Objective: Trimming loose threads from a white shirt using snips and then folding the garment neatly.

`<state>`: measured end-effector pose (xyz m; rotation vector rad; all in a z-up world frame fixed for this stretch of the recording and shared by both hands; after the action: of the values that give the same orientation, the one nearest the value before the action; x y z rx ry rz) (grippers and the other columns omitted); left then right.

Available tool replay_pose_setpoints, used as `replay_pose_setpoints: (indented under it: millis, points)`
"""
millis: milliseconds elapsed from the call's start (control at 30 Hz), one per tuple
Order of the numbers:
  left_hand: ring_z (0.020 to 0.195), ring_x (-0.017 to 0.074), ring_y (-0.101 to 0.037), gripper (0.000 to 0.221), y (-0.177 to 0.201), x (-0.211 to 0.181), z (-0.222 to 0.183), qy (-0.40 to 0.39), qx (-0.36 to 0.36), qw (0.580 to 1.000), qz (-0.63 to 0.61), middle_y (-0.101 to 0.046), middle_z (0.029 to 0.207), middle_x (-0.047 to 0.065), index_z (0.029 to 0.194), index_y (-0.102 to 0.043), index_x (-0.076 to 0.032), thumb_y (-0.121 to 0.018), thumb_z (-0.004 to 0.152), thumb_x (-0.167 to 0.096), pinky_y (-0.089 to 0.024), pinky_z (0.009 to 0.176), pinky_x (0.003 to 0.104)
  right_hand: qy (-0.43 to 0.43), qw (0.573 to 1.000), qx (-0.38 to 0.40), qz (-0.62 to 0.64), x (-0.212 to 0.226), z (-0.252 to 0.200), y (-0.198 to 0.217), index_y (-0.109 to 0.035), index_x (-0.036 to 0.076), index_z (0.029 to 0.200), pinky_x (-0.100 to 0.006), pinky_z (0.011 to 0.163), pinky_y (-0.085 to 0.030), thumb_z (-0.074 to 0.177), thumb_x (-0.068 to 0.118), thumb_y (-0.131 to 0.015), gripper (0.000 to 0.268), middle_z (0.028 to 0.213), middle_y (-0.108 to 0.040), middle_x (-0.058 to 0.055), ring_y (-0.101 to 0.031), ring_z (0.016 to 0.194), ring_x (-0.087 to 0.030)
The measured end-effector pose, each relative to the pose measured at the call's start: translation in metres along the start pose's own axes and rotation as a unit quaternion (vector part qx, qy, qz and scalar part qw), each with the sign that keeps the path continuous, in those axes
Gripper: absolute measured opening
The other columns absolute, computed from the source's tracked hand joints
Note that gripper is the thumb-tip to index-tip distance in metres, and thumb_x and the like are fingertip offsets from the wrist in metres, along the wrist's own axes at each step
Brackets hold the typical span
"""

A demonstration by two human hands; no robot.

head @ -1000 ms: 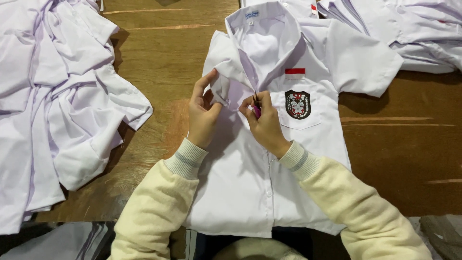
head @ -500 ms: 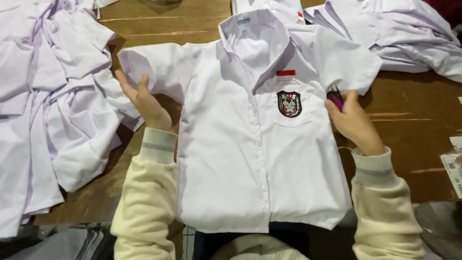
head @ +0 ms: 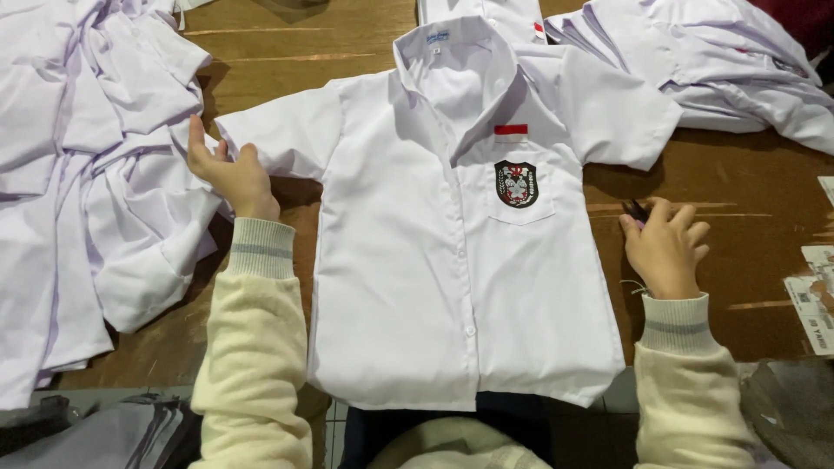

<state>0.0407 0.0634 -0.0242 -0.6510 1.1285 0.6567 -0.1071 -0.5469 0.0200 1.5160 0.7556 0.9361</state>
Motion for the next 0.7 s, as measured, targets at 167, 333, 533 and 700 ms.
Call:
replay_pose_setpoints:
  millis: [167,333,533,700]
  points:
    - [0.129,0.0324,-0.063,0.071,0.001,-0.027,-0.002,-0.092,0.022,0.995,0.029,-0.039,0.144,0.013,0.141,-0.057,-0.009,-0.054,0.078,0.024,-0.049,0.118,0.039,0.018,0.999,-0.005,0.032,0.006,-0.008,0.013,-0.040,0.005,0.149,-0.068,0.101,-0.032,0.104,0.049,-0.051,0.064,0.146,-0.037,-0.028,-0.036,0.127,-0.053]
    - [0.150,0.0312,-0.022,0.068,-0.001,-0.056,-0.006,-0.115,0.058,0.986,0.108,-0.030,0.152,0.019,0.144,-0.052,-0.007,-0.059,0.080,0.017,-0.024,0.126,0.046,0.031,0.997,-0.013,0.072,0.022,-0.030,0.041,-0.040,0.009,0.150,-0.067,0.103,-0.029,0.102,0.047,-0.053,0.063,0.147,-0.037,-0.026,-0.033,0.130,-0.049]
    - [0.139,0.0371,-0.036,0.054,-0.038,-0.080,-0.016,-0.174,0.221,0.939,0.195,-0.036,0.140,0.021,0.135,-0.058,-0.012,-0.071,0.083,-0.009,-0.026,0.117,0.048,0.111,0.982,-0.014,0.153,0.046,-0.041,0.060,-0.043,0.014,0.147,-0.064,0.104,-0.031,0.099,0.040,-0.059,0.057,0.143,-0.043,-0.014,-0.036,0.131,-0.040]
    - [0.130,0.0395,-0.040,0.046,-0.083,-0.070,-0.012,-0.120,0.355,0.876,0.303,-0.042,0.137,0.016,0.132,-0.059,-0.018,-0.069,0.088,-0.027,-0.029,0.113,0.049,0.207,0.949,0.022,0.235,0.074,-0.018,0.067,-0.043,0.009,0.147,-0.051,0.109,-0.033,0.097,0.032,-0.062,0.058,0.139,-0.052,-0.016,-0.037,0.133,-0.033]
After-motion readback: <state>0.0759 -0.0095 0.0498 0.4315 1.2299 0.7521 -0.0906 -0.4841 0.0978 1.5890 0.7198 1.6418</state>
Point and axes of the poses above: each hand's wrist, its own z-axis towards the middle knuckle, its own y-axis out of the back of the hand, x = y × z, the point moved 4 cm from there along z, towards the middle knuckle
